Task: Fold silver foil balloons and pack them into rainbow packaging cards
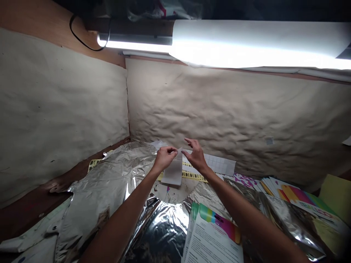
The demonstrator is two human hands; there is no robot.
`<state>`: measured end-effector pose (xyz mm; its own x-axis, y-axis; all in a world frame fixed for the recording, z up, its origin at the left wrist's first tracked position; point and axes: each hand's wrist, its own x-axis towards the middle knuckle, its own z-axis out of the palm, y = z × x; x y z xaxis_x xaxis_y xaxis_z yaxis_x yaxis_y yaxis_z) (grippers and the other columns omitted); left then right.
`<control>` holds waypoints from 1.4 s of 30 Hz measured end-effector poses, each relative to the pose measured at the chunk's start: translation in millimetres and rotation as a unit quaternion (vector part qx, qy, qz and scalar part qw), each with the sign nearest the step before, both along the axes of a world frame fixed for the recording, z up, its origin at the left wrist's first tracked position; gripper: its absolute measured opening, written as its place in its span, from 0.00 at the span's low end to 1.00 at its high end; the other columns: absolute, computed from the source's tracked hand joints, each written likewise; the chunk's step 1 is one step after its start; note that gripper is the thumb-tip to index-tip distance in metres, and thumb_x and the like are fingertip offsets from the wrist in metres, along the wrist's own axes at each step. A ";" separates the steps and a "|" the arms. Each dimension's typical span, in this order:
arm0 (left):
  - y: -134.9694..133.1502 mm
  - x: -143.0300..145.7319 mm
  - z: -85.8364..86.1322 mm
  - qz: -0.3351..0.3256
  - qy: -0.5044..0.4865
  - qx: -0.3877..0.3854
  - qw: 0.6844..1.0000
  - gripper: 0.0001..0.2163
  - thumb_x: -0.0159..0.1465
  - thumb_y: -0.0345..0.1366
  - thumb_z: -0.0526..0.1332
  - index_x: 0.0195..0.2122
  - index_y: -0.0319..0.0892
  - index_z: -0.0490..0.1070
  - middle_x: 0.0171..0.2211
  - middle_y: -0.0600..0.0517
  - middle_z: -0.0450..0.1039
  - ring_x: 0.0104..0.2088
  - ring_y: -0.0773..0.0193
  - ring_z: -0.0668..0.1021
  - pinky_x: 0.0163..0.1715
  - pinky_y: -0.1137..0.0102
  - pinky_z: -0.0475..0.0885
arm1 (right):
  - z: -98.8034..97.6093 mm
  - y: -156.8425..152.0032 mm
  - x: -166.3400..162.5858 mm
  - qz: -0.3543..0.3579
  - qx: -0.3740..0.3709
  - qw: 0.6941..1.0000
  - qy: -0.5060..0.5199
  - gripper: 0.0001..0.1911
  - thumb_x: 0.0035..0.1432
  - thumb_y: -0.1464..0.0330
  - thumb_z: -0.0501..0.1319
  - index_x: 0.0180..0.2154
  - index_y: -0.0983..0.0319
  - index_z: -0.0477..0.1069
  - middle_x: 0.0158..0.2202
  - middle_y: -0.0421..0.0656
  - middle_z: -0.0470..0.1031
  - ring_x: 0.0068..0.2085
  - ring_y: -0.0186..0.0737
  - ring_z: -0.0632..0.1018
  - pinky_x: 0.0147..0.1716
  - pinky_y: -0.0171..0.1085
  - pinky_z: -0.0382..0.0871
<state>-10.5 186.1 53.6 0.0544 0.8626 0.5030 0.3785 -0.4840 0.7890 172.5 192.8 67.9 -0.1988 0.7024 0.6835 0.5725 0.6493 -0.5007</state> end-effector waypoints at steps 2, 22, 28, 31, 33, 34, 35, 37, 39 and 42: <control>5.4 -0.2 -5.1 0.028 -0.025 -0.007 0.999 0.07 0.58 0.36 0.63 0.33 0.41 0.79 0.32 0.49 0.81 0.33 0.60 0.80 0.34 0.70 0.71 | -2.9 -5.4 -6.4 -0.049 0.071 0.996 -0.013 0.16 0.59 0.70 0.63 0.50 0.61 0.73 0.46 0.50 0.71 0.47 0.48 0.73 0.48 0.45 0.69; -2.2 1.0 -0.3 0.147 0.005 0.037 0.988 0.18 0.59 0.31 0.61 0.51 0.40 0.73 0.49 0.41 0.73 0.53 0.48 0.73 0.55 0.57 0.64 | 9.9 -9.3 -22.1 -0.121 -0.017 0.992 0.025 0.12 0.60 0.66 0.57 0.37 0.61 0.79 0.37 0.47 0.78 0.36 0.43 0.78 0.40 0.39 0.72; -8.2 7.7 3.9 0.119 0.027 0.058 0.991 0.19 0.58 0.32 0.64 0.52 0.44 0.71 0.49 0.45 0.72 0.54 0.52 0.71 0.57 0.61 0.62 | 12.6 -24.3 -34.7 -0.058 -0.024 0.997 0.036 0.09 0.57 0.66 0.59 0.36 0.59 0.78 0.40 0.46 0.79 0.40 0.45 0.79 0.43 0.39 0.71; -5.9 3.7 -0.2 0.088 0.026 0.032 0.995 0.09 0.58 0.31 0.64 0.41 0.45 0.75 0.38 0.49 0.76 0.44 0.54 0.76 0.54 0.60 0.65 | 20.5 -7.6 -31.3 -0.048 -0.059 0.995 0.068 0.11 0.58 0.66 0.56 0.34 0.63 0.77 0.31 0.45 0.80 0.31 0.42 0.80 0.33 0.37 0.73; -2.7 -1.1 -3.1 0.090 0.006 0.013 0.996 0.06 0.58 0.31 0.63 0.36 0.44 0.75 0.37 0.49 0.75 0.44 0.53 0.76 0.53 0.58 0.65 | 27.8 2.1 -25.8 -0.045 -0.066 0.993 0.083 0.13 0.59 0.66 0.54 0.34 0.65 0.75 0.28 0.45 0.79 0.28 0.41 0.80 0.30 0.36 0.73; -0.9 -3.2 -3.8 0.096 -0.010 0.004 0.995 0.06 0.58 0.31 0.63 0.37 0.44 0.75 0.39 0.47 0.75 0.46 0.52 0.75 0.54 0.57 0.65 | 31.0 3.7 -23.3 -0.045 -0.061 0.993 0.088 0.13 0.60 0.66 0.54 0.34 0.65 0.75 0.29 0.45 0.79 0.29 0.42 0.80 0.31 0.37 0.73; 0.7 -4.6 -4.0 0.100 -0.030 -0.006 0.995 0.07 0.58 0.32 0.63 0.38 0.43 0.74 0.41 0.46 0.74 0.48 0.52 0.74 0.53 0.57 0.65 | 33.3 2.4 -21.6 -0.046 -0.051 0.994 0.088 0.12 0.60 0.66 0.54 0.34 0.65 0.75 0.30 0.46 0.79 0.31 0.42 0.80 0.34 0.38 0.73; 3.0 -4.4 -2.8 0.086 -0.071 -0.036 0.993 0.09 0.59 0.35 0.62 0.41 0.42 0.73 0.42 0.44 0.74 0.47 0.53 0.75 0.50 0.58 0.68 | 34.7 -8.3 -21.5 -0.045 -0.026 0.995 0.083 0.11 0.59 0.66 0.56 0.34 0.63 0.75 0.36 0.47 0.79 0.38 0.45 0.80 0.41 0.40 0.73; 3.3 -0.2 -0.7 0.041 -0.111 -0.076 0.990 0.11 0.60 0.38 0.61 0.42 0.40 0.73 0.39 0.45 0.76 0.41 0.56 0.77 0.42 0.63 0.72 | 32.7 -26.3 -25.1 -0.021 0.002 0.999 0.041 0.08 0.59 0.67 0.59 0.35 0.60 0.76 0.42 0.47 0.78 0.45 0.46 0.78 0.48 0.42 0.70; 0.4 9.6 1.4 -0.033 -0.163 -0.129 0.978 0.14 0.58 0.35 0.62 0.45 0.39 0.72 0.37 0.46 0.77 0.36 0.61 0.78 0.33 0.69 0.72 | 30.8 -51.5 -28.4 0.063 0.043 0.989 -0.124 0.09 0.60 0.70 0.59 0.40 0.57 0.77 0.46 0.47 0.78 0.49 0.47 0.75 0.51 0.44 0.68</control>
<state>-1.0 186.4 55.0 -0.0124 0.9632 0.2686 0.0610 -0.2674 0.9617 144.0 141.3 98.7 -0.4500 0.6028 0.6589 0.5830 0.7572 -0.2946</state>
